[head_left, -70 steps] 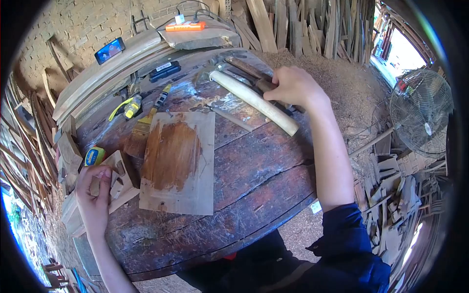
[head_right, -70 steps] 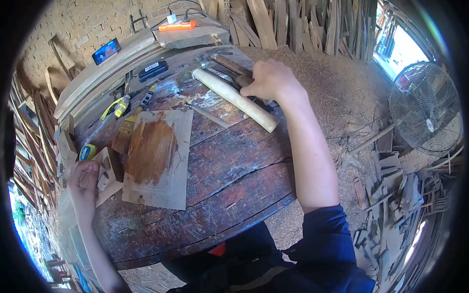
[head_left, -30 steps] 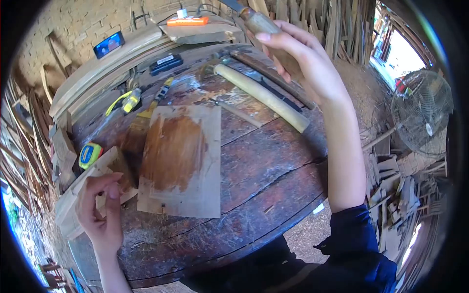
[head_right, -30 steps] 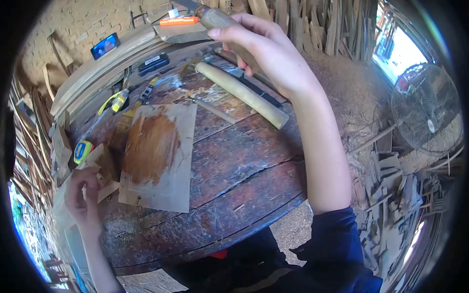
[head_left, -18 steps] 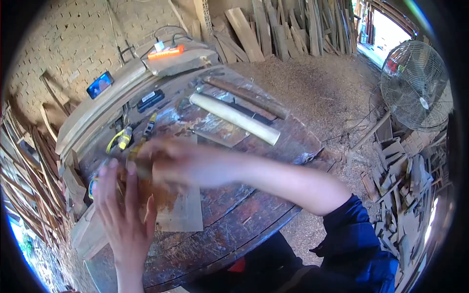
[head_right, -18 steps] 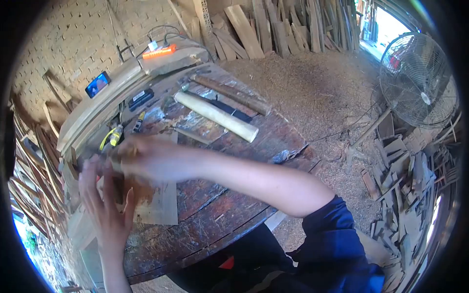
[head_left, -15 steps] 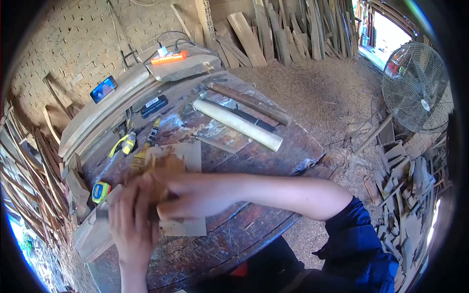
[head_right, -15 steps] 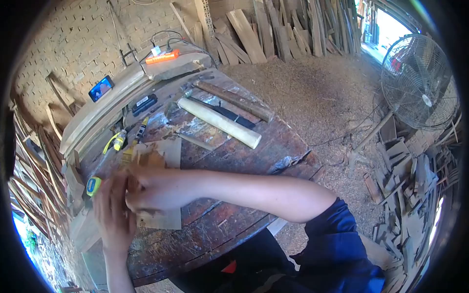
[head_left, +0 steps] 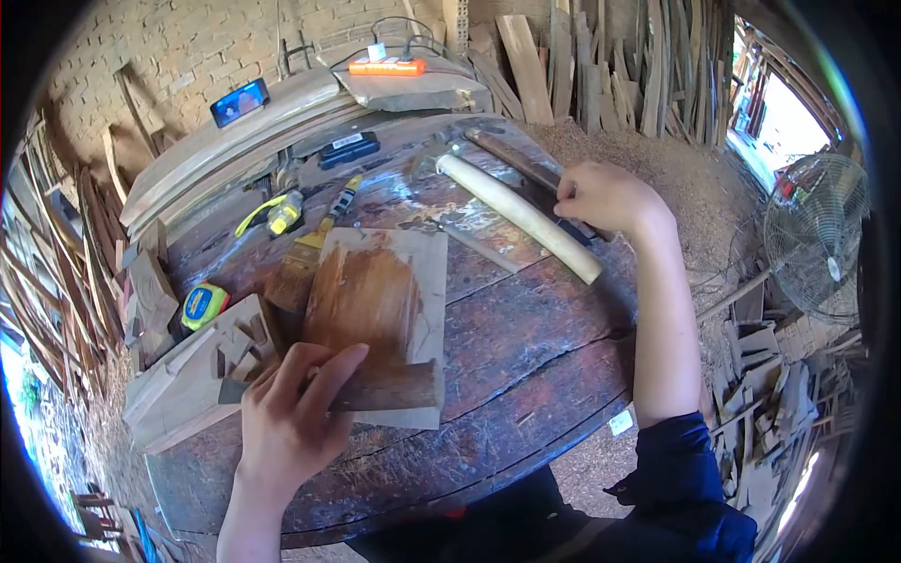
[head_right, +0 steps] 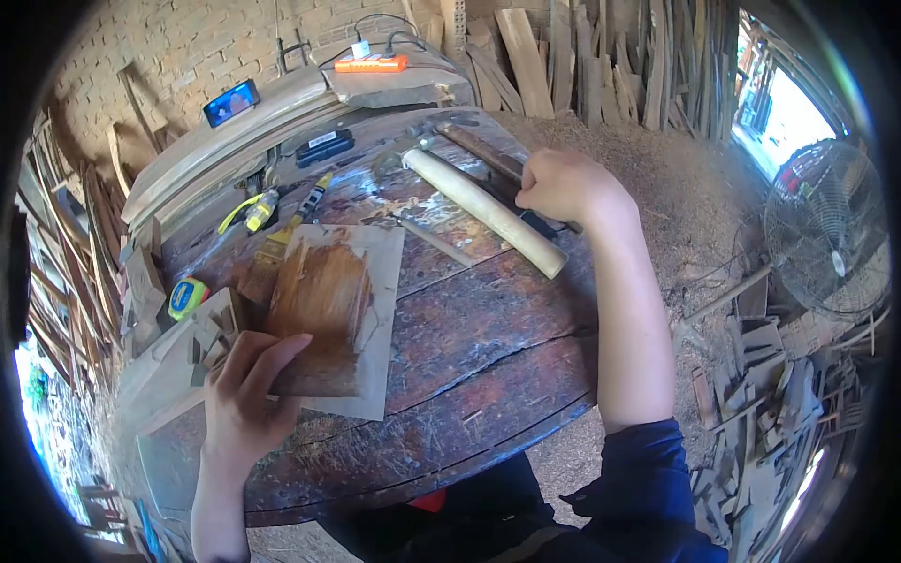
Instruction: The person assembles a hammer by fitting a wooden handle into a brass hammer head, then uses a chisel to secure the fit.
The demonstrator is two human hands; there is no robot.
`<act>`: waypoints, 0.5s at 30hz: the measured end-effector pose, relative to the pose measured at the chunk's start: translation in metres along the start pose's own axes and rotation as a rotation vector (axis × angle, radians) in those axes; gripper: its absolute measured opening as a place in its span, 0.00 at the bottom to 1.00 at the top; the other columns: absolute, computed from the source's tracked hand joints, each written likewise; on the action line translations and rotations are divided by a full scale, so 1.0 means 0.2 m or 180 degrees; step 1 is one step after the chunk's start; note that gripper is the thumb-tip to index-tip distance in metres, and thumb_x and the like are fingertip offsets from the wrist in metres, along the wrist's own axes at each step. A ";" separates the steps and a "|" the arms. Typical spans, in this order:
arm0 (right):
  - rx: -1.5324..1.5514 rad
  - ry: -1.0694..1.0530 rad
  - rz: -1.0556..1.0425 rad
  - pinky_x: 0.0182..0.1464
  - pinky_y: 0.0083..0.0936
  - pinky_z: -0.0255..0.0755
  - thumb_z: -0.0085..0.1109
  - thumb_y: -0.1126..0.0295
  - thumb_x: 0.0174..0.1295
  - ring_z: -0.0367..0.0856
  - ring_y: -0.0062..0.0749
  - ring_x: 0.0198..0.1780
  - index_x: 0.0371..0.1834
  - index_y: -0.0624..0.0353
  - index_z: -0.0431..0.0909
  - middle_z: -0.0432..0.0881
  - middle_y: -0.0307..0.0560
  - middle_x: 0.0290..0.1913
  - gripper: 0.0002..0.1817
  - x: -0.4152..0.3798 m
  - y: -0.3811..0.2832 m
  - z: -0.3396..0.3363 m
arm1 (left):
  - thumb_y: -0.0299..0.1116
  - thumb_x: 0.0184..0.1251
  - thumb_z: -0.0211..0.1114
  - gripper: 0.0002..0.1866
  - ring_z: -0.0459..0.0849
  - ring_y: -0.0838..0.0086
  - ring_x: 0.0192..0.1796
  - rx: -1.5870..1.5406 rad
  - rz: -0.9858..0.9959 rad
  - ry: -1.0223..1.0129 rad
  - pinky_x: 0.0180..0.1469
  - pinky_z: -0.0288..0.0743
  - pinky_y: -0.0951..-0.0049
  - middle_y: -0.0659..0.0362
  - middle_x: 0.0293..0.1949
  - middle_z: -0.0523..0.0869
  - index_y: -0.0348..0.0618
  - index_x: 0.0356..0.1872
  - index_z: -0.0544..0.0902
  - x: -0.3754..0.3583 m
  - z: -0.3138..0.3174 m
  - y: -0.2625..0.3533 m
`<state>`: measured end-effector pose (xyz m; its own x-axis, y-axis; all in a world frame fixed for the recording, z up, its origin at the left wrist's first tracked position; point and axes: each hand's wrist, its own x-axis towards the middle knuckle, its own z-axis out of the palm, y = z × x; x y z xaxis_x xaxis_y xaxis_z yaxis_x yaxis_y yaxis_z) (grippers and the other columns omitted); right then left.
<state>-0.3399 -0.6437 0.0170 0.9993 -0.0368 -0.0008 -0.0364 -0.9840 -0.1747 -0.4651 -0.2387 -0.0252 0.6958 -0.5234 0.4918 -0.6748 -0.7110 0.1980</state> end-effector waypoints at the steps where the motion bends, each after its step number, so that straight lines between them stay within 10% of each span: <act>1: 0.0040 -0.0222 0.0068 0.53 0.39 0.82 0.72 0.61 0.58 0.91 0.47 0.50 0.47 0.59 0.90 0.91 0.57 0.46 0.18 0.04 0.02 0.02 | 0.24 0.43 0.68 0.33 0.88 0.62 0.38 -0.0005 0.0034 -0.0051 0.41 0.86 0.60 0.57 0.42 0.82 0.49 0.59 0.87 0.00 0.01 0.00; 15: 0.0439 -0.0479 -0.0217 0.43 0.30 0.79 0.74 0.64 0.53 0.87 0.32 0.37 0.43 0.67 0.91 0.91 0.51 0.36 0.18 0.14 0.12 0.09 | 0.26 0.46 0.74 0.33 0.89 0.63 0.42 -0.0521 0.0363 -0.0401 0.44 0.88 0.63 0.58 0.46 0.81 0.50 0.61 0.86 -0.05 0.07 0.03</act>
<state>-0.3119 -0.6658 -0.0047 0.9894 0.0656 -0.1295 0.0221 -0.9497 -0.3124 -0.4726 -0.2441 -0.0397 0.6310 -0.6579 0.4112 -0.7746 -0.5636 0.2870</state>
